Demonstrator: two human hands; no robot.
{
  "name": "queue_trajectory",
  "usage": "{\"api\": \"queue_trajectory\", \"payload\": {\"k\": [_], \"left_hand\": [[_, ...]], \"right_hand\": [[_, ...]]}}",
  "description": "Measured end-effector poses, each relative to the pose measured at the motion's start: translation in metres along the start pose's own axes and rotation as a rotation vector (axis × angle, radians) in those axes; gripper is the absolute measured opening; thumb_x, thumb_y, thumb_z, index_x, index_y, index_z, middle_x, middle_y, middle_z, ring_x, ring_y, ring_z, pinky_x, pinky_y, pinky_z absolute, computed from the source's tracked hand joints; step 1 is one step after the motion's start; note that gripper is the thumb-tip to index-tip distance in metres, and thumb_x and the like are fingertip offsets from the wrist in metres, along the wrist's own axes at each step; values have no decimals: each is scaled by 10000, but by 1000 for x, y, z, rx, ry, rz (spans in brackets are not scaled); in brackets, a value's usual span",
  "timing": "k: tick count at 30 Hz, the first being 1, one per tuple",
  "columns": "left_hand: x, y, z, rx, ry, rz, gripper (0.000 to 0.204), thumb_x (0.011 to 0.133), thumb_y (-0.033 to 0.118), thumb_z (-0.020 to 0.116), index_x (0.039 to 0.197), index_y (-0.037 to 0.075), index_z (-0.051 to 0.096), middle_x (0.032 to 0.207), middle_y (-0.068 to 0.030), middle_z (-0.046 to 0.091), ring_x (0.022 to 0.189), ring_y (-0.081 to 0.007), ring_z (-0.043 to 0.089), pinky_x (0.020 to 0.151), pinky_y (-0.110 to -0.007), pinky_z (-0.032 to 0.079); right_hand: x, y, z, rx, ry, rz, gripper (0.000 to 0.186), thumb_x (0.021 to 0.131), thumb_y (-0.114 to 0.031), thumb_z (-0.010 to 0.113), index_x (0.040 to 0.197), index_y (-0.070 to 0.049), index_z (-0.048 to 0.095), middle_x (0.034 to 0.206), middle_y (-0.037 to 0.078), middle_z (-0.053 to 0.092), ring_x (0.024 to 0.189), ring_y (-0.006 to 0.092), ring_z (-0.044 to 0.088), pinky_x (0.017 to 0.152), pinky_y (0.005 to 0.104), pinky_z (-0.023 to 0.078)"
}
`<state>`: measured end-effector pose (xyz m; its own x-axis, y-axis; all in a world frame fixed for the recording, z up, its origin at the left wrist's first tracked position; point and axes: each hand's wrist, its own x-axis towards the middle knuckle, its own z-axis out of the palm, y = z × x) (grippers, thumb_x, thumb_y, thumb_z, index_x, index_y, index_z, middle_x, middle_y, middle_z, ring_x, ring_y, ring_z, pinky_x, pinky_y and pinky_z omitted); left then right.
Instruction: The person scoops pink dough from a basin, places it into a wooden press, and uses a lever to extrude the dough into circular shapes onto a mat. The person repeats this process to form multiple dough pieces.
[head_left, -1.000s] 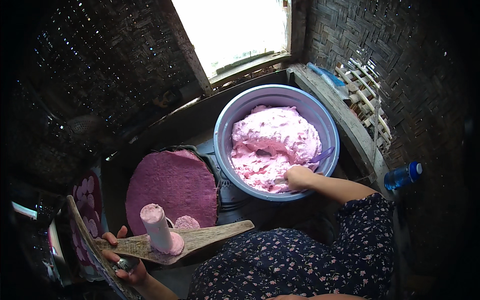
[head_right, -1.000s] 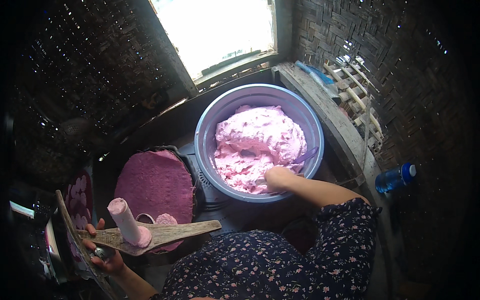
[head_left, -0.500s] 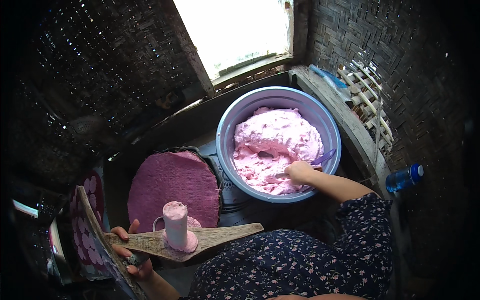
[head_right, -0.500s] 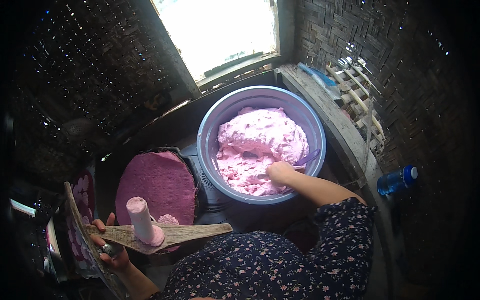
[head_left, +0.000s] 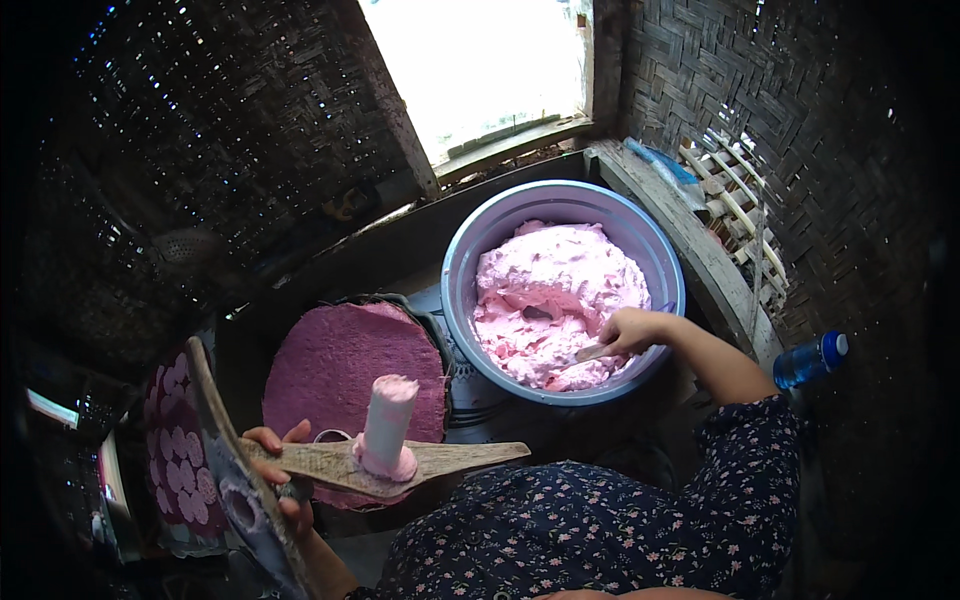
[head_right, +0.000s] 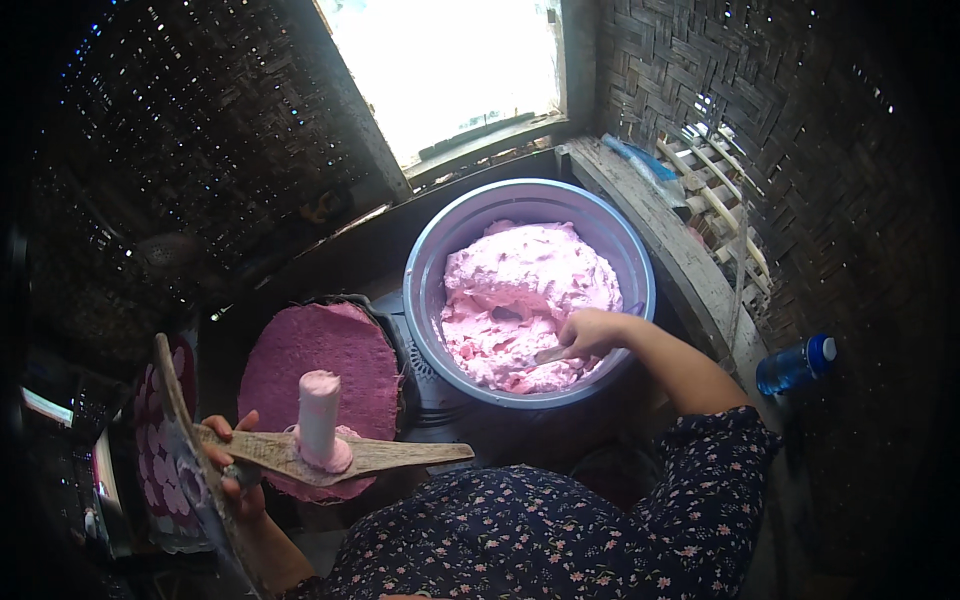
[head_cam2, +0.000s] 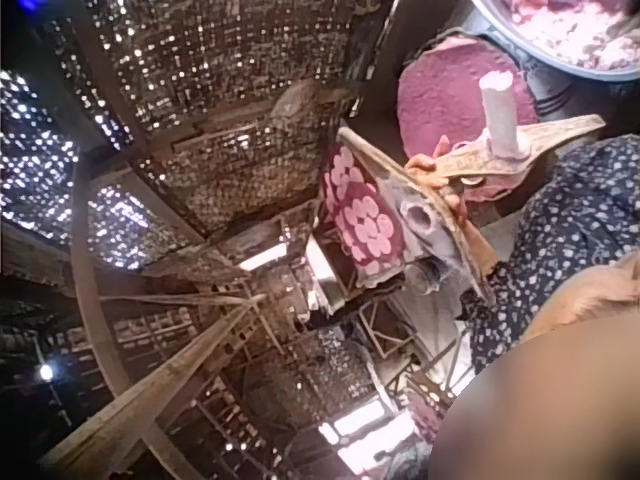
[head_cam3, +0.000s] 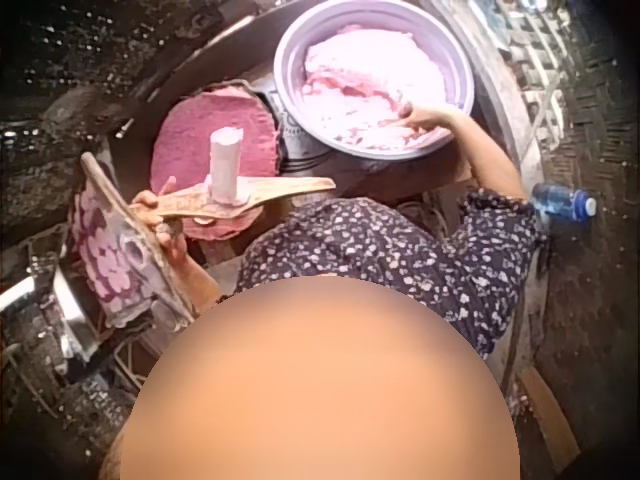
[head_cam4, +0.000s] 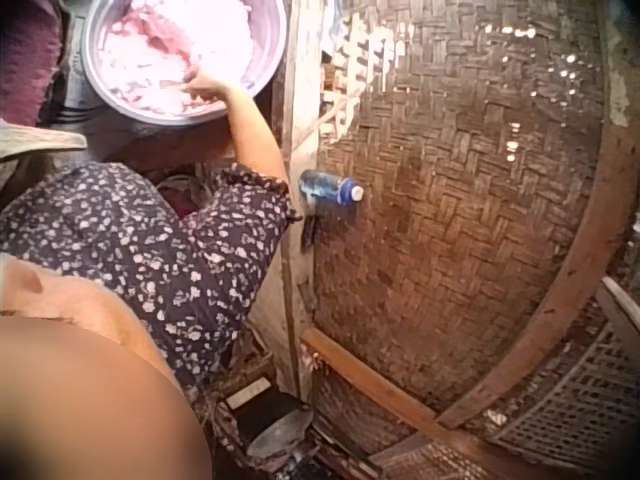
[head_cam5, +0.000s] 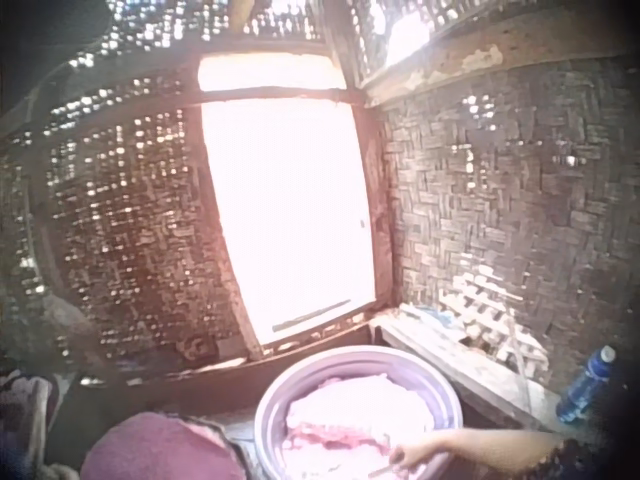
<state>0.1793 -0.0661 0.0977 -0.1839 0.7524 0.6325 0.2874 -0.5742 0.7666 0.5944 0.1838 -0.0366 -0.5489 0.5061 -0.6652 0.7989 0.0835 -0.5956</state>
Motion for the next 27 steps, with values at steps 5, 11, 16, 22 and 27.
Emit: {"api": "queue_trajectory", "payload": {"k": [5,11,16,22,27], "left_hand": [[4,-9,4,-219,-16,-447,347,740,205,777,942,15,568,1030,-127,492,939,-305,622,794,-384,557],[42,-76,62,154,-269,-284,329,756,202,730,988,3,607,919,-114,643,832,-200,638,704,-302,535],[66,-84,127,516,-553,-13,322,715,264,676,959,60,633,954,-183,609,880,-349,604,770,-418,500],[69,-81,154,551,-666,-39,402,760,348,610,1072,93,619,1016,-205,589,950,-371,587,814,-433,480],[64,-96,160,526,-523,3,372,737,328,644,1013,80,637,971,-194,606,921,-369,599,791,-423,489]], "right_hand": [[-54,-9,-48,115,-17,-44,296,796,-304,702,901,-28,713,586,-18,569,501,61,493,443,228,377],[-109,-40,-81,287,-70,-301,389,894,-288,614,1092,46,636,674,-60,521,581,17,415,518,191,332],[-131,-74,-96,267,-188,-426,443,952,-325,515,1126,73,599,618,-56,444,521,29,362,461,202,302],[-149,-143,-97,-739,366,-469,275,850,-341,646,1021,-134,704,720,46,671,595,143,617,556,306,472],[-149,-201,-45,-1382,1021,-885,127,775,-264,632,879,-197,660,630,-1,530,609,170,589,558,347,434]]}}
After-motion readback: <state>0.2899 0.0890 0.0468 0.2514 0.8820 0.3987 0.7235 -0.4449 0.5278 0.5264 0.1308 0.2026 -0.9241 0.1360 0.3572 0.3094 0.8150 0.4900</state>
